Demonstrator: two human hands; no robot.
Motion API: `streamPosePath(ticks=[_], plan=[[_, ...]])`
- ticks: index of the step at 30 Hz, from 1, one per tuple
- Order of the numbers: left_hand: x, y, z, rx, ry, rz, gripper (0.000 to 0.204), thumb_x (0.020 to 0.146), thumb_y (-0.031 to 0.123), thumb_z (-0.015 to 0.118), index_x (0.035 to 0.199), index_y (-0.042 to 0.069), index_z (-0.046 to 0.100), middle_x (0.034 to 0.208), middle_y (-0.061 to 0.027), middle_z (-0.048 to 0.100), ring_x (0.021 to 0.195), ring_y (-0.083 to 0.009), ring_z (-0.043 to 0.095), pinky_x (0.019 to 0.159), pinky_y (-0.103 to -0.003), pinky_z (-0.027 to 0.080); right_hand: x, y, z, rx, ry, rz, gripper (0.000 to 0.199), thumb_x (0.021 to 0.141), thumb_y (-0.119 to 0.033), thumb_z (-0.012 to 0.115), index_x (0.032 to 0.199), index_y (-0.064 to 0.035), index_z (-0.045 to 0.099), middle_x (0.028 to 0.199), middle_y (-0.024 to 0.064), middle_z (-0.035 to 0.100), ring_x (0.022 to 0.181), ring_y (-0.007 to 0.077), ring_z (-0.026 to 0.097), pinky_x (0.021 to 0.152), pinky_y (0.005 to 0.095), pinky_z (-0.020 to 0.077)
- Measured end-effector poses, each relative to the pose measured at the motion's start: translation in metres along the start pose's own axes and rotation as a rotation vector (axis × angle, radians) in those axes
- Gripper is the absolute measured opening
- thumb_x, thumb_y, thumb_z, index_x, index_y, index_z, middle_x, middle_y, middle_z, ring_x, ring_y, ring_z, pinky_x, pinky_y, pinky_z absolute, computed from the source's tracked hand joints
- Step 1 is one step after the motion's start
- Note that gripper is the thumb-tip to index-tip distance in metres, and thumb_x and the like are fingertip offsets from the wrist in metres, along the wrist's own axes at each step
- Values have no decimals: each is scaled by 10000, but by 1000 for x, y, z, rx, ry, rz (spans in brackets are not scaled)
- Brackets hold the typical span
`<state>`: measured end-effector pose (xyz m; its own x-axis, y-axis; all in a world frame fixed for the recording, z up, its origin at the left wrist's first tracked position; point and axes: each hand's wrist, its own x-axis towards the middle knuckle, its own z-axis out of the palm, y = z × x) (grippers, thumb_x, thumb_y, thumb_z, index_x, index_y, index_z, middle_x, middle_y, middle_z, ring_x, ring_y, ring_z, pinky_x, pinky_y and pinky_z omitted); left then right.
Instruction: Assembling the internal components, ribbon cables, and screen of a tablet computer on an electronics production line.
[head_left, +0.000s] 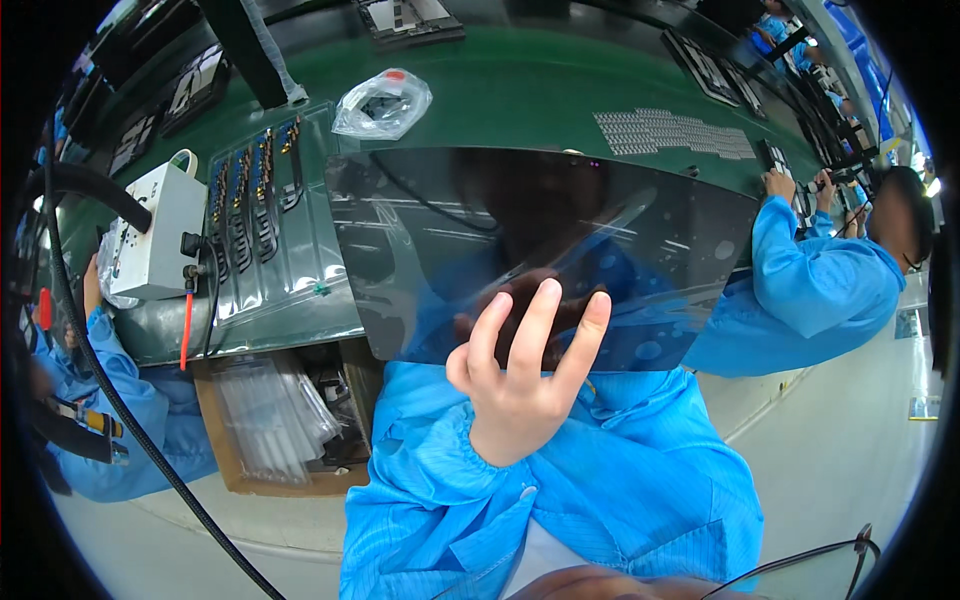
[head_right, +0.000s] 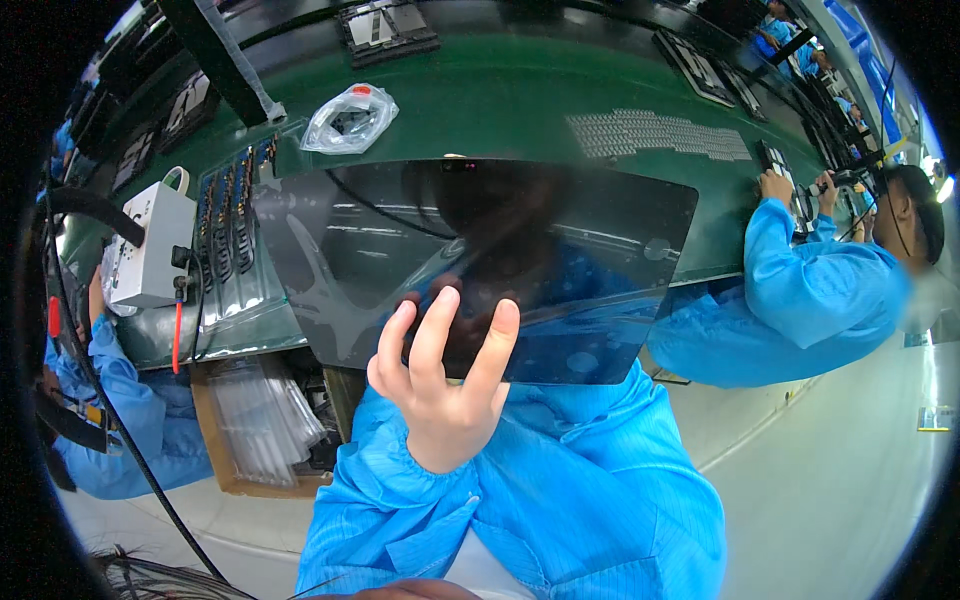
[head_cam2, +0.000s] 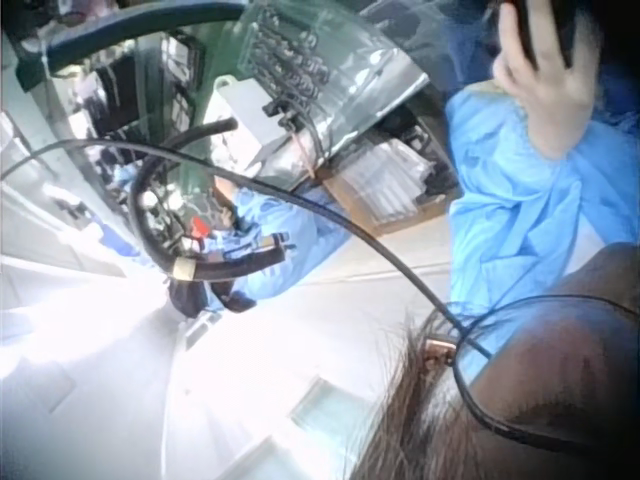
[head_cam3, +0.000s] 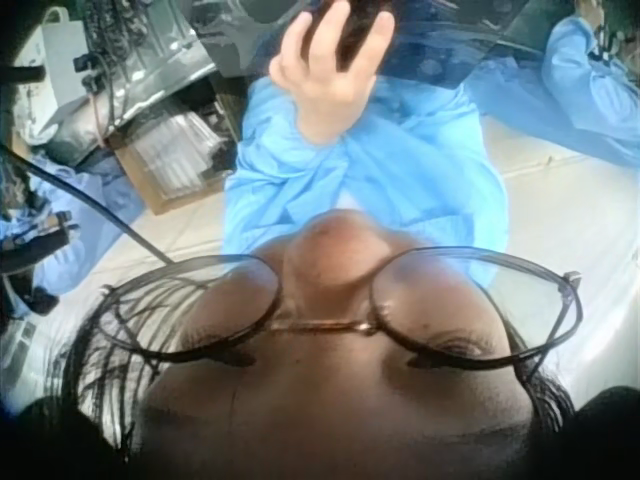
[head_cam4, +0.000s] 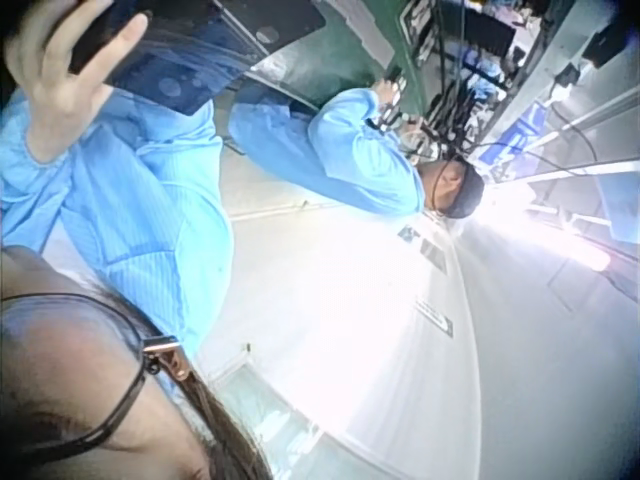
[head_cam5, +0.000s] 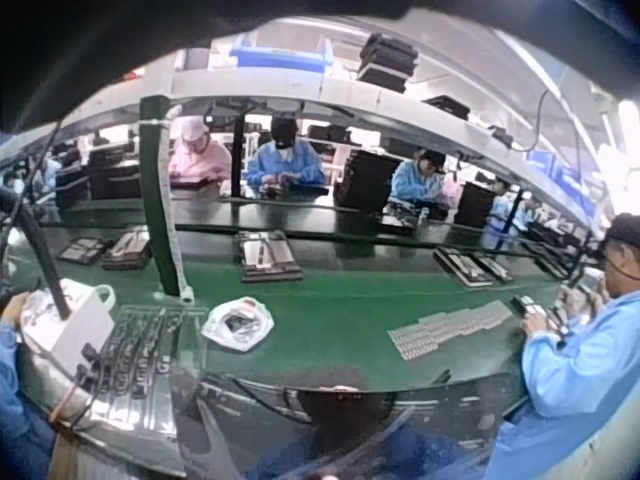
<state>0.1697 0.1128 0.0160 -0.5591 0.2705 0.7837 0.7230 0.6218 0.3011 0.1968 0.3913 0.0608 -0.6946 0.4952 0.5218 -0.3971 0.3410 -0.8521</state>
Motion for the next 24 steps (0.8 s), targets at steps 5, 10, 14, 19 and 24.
streamPosePath(ticks=[5,10,14,19,24], plan=[[-3,2,2,3,5,-5,310,766,212,605,1040,357,621,1161,48,502,1015,-194,454,772,-290,262,-4,6,118,-96,-11,-23,268,819,-71,531,1080,-21,570,1067,126,589,973,233,566,851,318,448],[-1,-1,1,-2,25,9,308,766,209,595,1040,347,620,1152,39,512,1007,-200,463,768,-292,284,11,8,120,-187,-31,-46,262,824,-76,529,1076,-19,574,1063,126,593,966,230,571,852,315,449],[29,3,1,-436,-86,-13,502,565,93,660,1043,246,635,1149,-77,519,996,-277,487,849,-340,386,25,14,122,-195,-118,-52,257,828,-81,528,1072,-18,577,1059,127,596,959,228,575,853,312,450],[49,-6,23,-1131,-58,-318,544,619,-39,645,1147,25,531,1158,-192,466,1003,-318,499,832,-325,427,38,21,144,-169,-240,-69,252,833,-86,526,1069,-16,581,1055,127,599,951,224,579,854,308,452],[1,-8,73,-1953,65,-1359,248,896,138,510,1112,24,472,1008,-27,523,861,-107,495,743,-253,420,40,55,168,-847,-731,-172,309,703,32,492,991,3,599,996,151,599,906,307,581,824,312,453]])
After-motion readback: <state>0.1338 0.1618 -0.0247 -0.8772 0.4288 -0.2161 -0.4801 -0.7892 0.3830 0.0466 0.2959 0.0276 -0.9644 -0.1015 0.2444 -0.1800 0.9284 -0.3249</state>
